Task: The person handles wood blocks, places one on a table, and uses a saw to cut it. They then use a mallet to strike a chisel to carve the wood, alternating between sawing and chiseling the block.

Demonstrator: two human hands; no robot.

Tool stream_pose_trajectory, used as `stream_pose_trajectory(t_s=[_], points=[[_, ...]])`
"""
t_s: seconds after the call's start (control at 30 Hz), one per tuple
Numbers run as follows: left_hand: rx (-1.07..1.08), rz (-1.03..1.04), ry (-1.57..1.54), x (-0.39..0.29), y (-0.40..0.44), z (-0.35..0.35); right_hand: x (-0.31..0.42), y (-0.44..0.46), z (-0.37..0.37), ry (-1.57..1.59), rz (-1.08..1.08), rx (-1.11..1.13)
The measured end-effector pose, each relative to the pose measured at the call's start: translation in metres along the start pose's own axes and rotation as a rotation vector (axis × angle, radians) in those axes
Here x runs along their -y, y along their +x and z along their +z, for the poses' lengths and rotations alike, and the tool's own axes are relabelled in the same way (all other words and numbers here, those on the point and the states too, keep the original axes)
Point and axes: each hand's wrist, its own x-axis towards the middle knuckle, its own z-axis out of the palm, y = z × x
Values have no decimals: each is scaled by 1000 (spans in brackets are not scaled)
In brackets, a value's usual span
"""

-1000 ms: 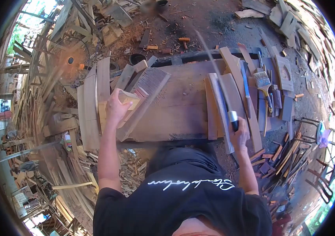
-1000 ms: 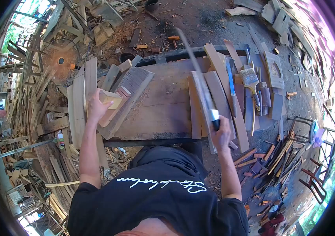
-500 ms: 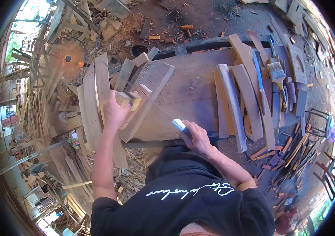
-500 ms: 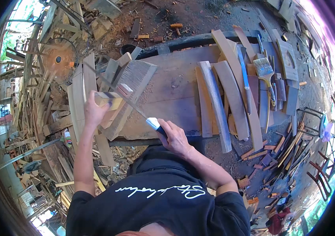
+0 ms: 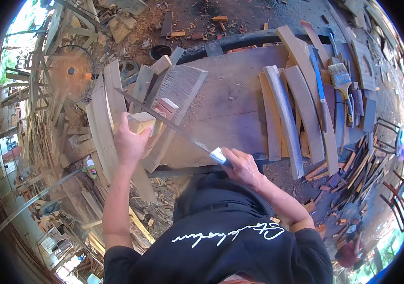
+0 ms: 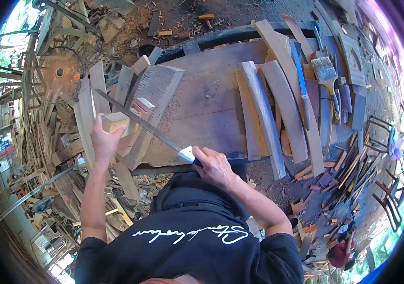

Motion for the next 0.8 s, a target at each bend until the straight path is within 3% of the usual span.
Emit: stream_pose_trajectory(t_s=[0.17, 0.3, 0.4, 0.6, 0.73, 0.8], points=[[-1, 34, 20, -12, -1, -3, 22, 1, -22, 30, 49, 25], [2, 24, -40, 7, 10, -4, 10, 27, 7, 36, 49, -1], [-83, 81, 106, 11, 23, -7, 16, 52, 27, 78, 75, -4], [-104, 63, 9, 9, 13, -9, 18, 47, 15, 61, 39, -41], [-260, 134, 14, 0, -6, 7, 11, 44, 12, 95, 2, -64], [-327, 184, 27, 3, -3, 21, 13, 44, 13, 288, 85, -185]])
